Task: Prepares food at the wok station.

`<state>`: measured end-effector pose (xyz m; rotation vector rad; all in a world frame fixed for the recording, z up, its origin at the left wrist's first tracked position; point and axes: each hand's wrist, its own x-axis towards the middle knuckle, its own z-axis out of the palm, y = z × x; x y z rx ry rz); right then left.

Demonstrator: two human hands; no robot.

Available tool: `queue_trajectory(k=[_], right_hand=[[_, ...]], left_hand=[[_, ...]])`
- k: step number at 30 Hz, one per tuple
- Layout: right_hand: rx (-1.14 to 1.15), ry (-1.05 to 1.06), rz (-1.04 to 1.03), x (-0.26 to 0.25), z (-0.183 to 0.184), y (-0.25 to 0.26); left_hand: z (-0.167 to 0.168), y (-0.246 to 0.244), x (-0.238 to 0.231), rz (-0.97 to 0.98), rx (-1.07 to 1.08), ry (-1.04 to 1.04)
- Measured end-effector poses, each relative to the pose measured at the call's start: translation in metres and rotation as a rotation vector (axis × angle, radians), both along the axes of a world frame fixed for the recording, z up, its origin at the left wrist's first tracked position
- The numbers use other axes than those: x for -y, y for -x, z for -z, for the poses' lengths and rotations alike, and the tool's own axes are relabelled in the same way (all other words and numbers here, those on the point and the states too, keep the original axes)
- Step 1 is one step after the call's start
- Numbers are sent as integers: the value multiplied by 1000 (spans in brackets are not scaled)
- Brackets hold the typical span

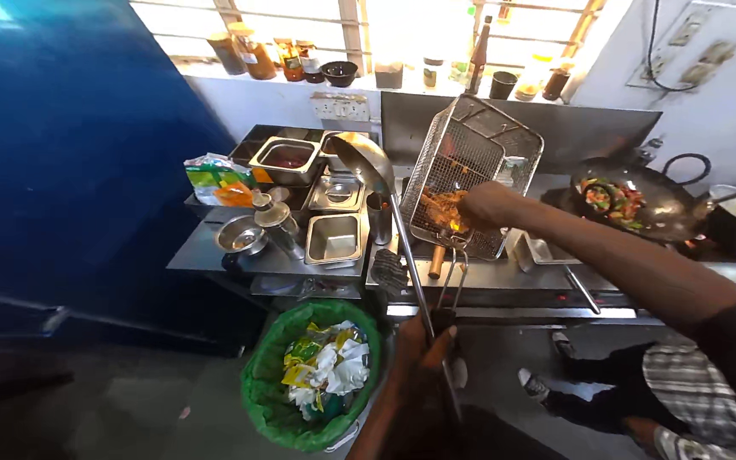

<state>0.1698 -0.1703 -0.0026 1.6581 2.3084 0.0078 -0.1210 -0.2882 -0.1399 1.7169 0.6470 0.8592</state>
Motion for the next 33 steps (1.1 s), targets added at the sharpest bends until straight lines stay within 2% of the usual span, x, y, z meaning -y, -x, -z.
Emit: queue_trajectory(k=[5, 9, 11, 13, 16, 18, 20, 22, 25, 28, 30, 31, 33], right_hand=[[-389, -93, 18, 3, -58, -24], [-752, -513, 196, 47, -83, -46], [-1002, -736, 327, 56, -71, -60], [-1128, -830, 496, 45, -37, -74], [-896, -756, 727, 11, 13, -88], [-888, -846, 761, 5, 18, -83], [-1038, -983, 746, 14, 13, -74], [-1216, -1022, 727, 41, 7, -56], [-1309, -776, 748, 117, 16, -2], [-1353, -141, 681, 197, 71, 77], [-1488, 242, 642, 231, 104, 129], [-1629, 338, 650, 242, 116, 151], [-1887, 334, 682, 252, 131, 178]], left_hand=[[10, 7, -3, -28, 8, 81], [13, 15, -4, -95, 75, 201], [8, 19, -5, -132, 132, 232], [1, 26, -6, -161, 174, 247], [-8, 33, -11, -205, 177, 243], [-13, 35, -14, -227, 160, 213], [-15, 35, -14, -232, 150, 187], [-19, 33, -14, -210, 164, 178], [-19, 26, -18, -188, 174, 165], [-18, 11, -20, -165, 156, 181], [-15, -3, -19, -143, 159, 186], [-13, -9, -18, -131, 157, 181], [-11, -19, -18, -99, 148, 157]])
